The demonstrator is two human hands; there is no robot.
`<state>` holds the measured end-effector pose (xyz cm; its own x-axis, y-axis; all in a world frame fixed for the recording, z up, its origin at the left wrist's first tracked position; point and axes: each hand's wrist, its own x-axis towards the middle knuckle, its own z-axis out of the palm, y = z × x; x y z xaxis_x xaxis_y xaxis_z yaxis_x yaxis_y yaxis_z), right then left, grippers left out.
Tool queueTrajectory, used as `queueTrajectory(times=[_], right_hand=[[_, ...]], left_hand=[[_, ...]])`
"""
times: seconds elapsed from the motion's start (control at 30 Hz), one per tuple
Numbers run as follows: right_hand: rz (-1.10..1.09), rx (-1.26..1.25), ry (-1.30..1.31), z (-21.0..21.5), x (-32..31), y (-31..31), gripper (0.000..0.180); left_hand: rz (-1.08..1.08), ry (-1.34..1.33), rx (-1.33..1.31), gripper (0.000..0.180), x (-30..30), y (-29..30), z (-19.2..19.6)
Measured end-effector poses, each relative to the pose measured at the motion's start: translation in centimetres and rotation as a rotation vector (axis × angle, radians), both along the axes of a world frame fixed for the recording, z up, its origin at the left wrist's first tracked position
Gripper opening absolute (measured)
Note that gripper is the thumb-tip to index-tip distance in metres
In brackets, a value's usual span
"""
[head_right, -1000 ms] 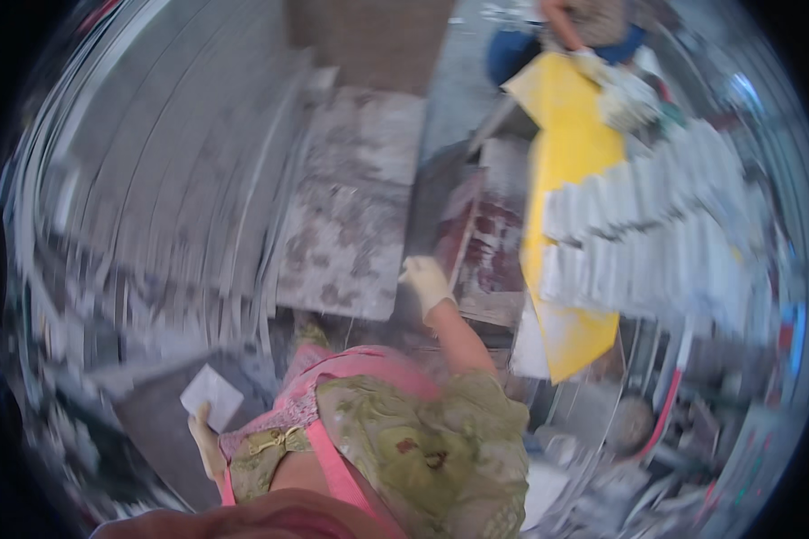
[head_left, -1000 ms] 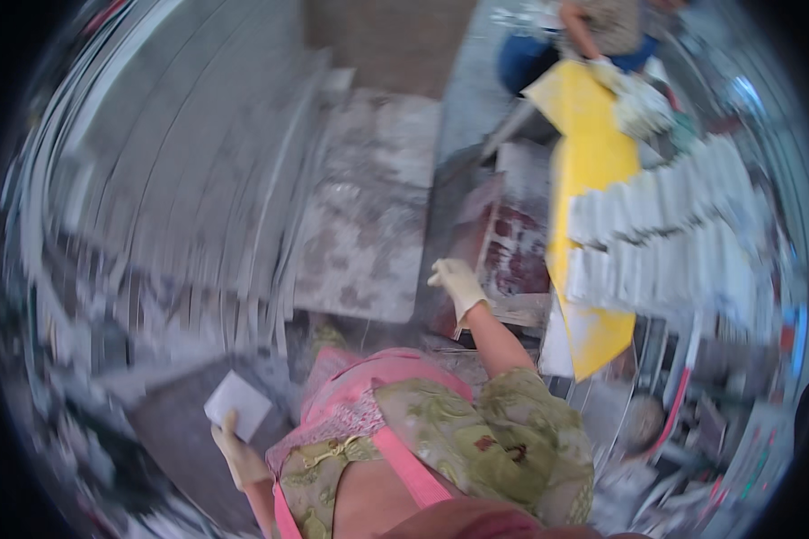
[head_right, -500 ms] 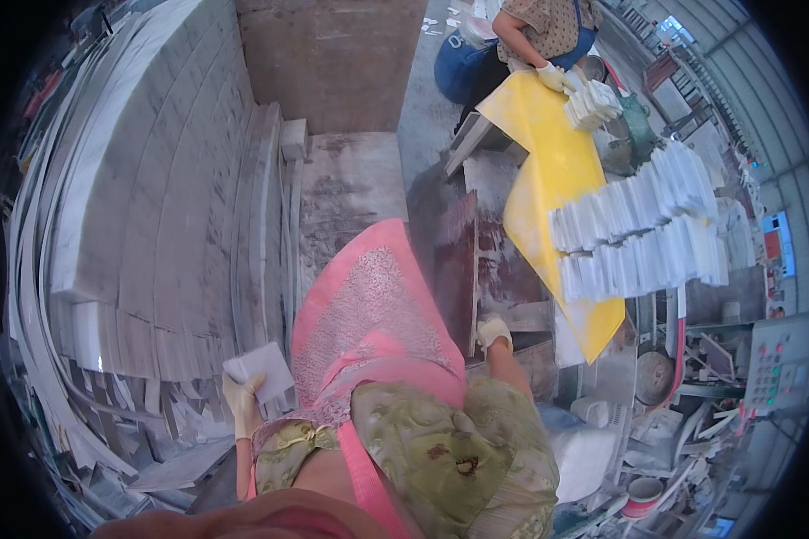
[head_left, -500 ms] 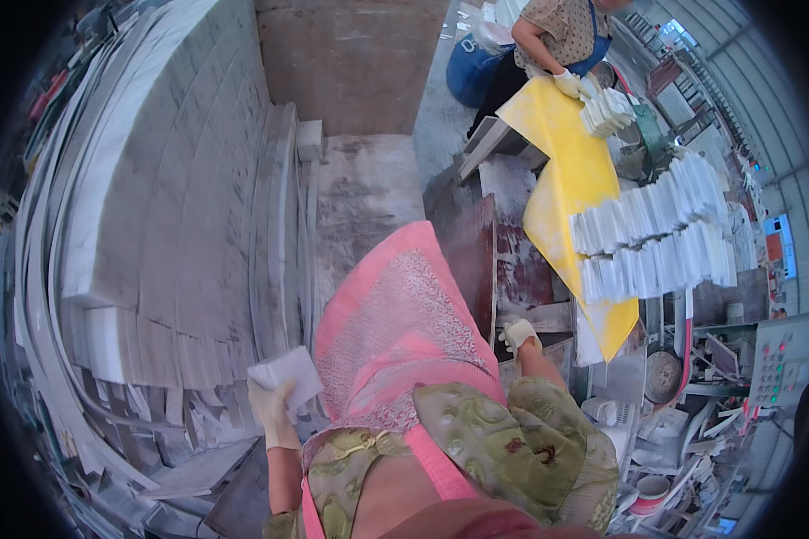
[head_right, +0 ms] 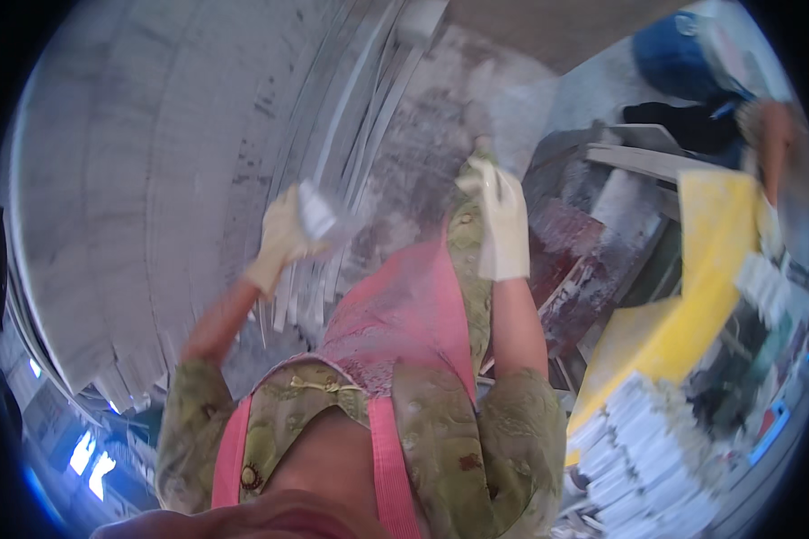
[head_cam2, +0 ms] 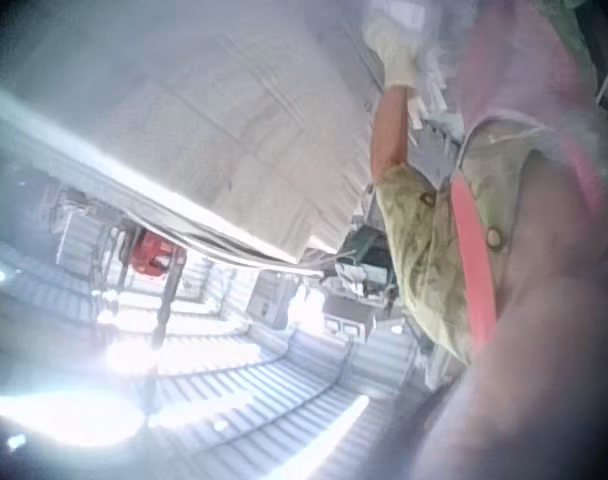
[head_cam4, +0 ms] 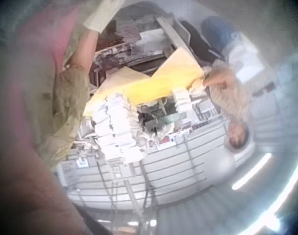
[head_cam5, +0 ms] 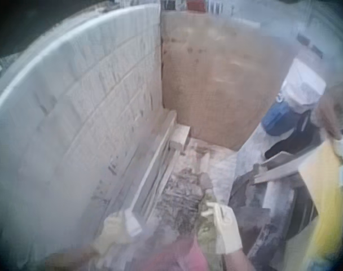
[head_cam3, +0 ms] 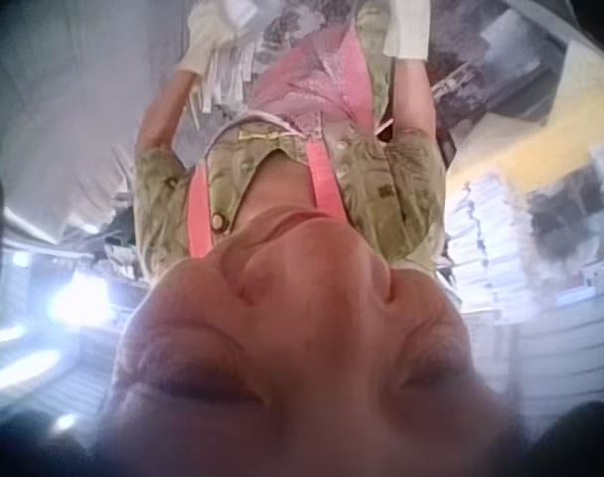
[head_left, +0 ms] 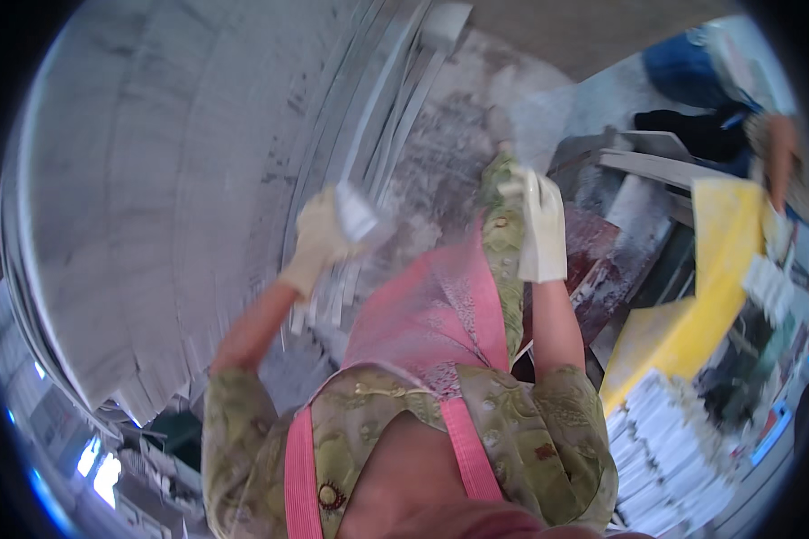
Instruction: The person picks up white foam blocks from a pile and stacks them on a yellow tray. The person repeatedly picks, aligns, and places blocks to build a neat stack.
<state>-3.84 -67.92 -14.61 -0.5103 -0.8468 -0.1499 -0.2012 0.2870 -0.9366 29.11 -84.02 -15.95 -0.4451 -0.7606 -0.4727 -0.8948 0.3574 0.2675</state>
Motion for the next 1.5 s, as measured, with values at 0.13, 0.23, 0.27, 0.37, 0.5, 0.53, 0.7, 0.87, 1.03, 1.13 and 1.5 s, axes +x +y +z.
queueTrajectory(times=[0.13,0.23,0.27,0.37,0.5,0.53,0.7,0.87,1.03,1.13,1.5], right_hand=[[-0.068,0.032,-0.402,-0.7,2.3,-11.6,0.038],[-0.144,0.209,-0.457,-3.2,1.6,-14.0,0.04],[-0.071,0.159,-0.438,-3.9,0.9,-14.3,0.039],[0.159,0.201,-0.322,-5.1,-2.2,-14.4,0.034],[0.403,0.192,-0.185,-4.3,-6.0,-15.3,0.036],[0.425,0.209,-0.198,-3.9,-6.9,-15.4,0.037],[0.435,0.145,-0.357,-3.9,-9.2,-16.1,0.047],[0.486,0.138,-0.295,-3.7,-10.7,-16.3,0.045],[0.533,0.185,-0.294,-3.6,-11.1,-16.0,0.045],[0.453,0.068,-0.233,-4.5,-10.3,-15.8,0.041],[0.468,0.11,-0.247,-4.6,-9.8,-16.1,0.042]], left_hand=[[-0.316,-0.079,0.018,0.12,-10.5,-7.0,-6.0],[-0.563,0.002,-0.044,0.114,-16.9,-11.9,-11.0],[-0.649,0.02,-0.055,0.113,-18.9,-13.7,-12.8],[-0.888,-0.006,-0.156,0.106,-24.4,-18.1,-18.7],[-0.977,-0.021,-0.441,0.09,-29.2,-23.5,-25.6],[-0.989,0.008,-0.507,0.092,-29.9,-24.4,-26.8],[-1.063,0.116,-0.615,0.054,-31.5,-28.0,-29.6],[-1.077,0.174,-0.585,0.056,-31.4,-28.9,-30.1],[-1.035,0.091,-0.634,0.06,-31.1,-29.1,-31.5],[-0.989,0.075,-0.583,0.059,-31.3,-29.4,-31.2],[-0.79,-0.055,-0.677,0.053,-31.1,-28.6,-32.0]])
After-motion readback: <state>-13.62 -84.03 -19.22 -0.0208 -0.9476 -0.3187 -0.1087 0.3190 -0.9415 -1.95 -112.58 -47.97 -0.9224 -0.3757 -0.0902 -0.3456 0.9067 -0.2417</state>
